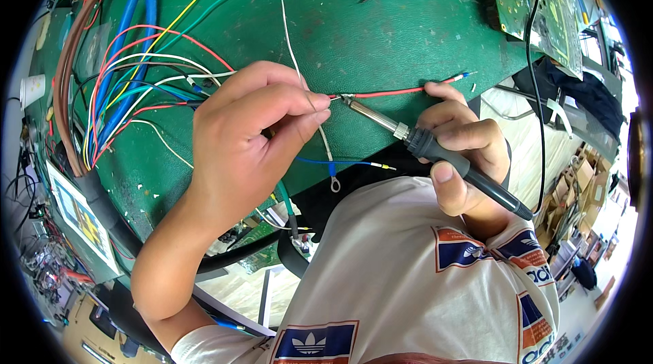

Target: The person solders two wires together using a soldering iron, then slides a heat-shrink tube over the joint and applies heat with a heat gun.

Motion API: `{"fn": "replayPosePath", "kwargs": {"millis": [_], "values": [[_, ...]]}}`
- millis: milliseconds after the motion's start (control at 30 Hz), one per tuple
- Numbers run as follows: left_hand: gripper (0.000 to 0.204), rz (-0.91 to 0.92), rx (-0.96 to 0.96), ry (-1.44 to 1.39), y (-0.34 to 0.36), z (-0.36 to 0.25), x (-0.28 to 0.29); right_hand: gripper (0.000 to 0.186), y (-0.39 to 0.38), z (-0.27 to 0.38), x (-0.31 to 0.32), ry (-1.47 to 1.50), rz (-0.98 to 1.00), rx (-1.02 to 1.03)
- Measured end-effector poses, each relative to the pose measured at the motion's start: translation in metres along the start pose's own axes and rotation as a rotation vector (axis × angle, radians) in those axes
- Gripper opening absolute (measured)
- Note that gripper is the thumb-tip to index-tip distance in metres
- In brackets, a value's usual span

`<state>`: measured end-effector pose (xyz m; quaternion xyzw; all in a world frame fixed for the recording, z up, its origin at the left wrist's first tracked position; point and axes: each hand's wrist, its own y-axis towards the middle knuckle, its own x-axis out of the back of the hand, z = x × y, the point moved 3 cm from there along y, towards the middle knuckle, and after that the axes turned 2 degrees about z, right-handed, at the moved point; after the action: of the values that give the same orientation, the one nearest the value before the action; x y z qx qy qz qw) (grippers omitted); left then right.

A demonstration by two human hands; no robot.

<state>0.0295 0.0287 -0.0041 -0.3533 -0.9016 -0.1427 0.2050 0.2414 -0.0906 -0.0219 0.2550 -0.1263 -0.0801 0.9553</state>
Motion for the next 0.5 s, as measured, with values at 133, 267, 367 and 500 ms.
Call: {"fn": "replayPosePath", "kwargs": {"millis": [133, 267, 367, 500], "values": [[0.011, 0.002, 0.009, -0.055, 0.0002, 0.0033, 0.0000, 0.023, 0.0000, 0.0013, 0.0001, -0.020, 0.002, 0.003], [0.010, 0.002, 0.046, -0.121, -0.0012, 0.0047, 0.0012, 0.024, 0.0004, 0.0055, 0.0025, -0.059, 0.145, -0.059], [0.010, 0.002, 0.058, -0.143, -0.0008, 0.0042, 0.0013, 0.023, 0.0009, 0.0065, 0.0032, -0.051, 0.148, -0.068], [0.011, 0.005, 0.048, -0.147, -0.0006, 0.0055, 0.0018, 0.023, 0.0030, 0.0061, 0.0016, -0.078, 0.031, -0.018]]}}
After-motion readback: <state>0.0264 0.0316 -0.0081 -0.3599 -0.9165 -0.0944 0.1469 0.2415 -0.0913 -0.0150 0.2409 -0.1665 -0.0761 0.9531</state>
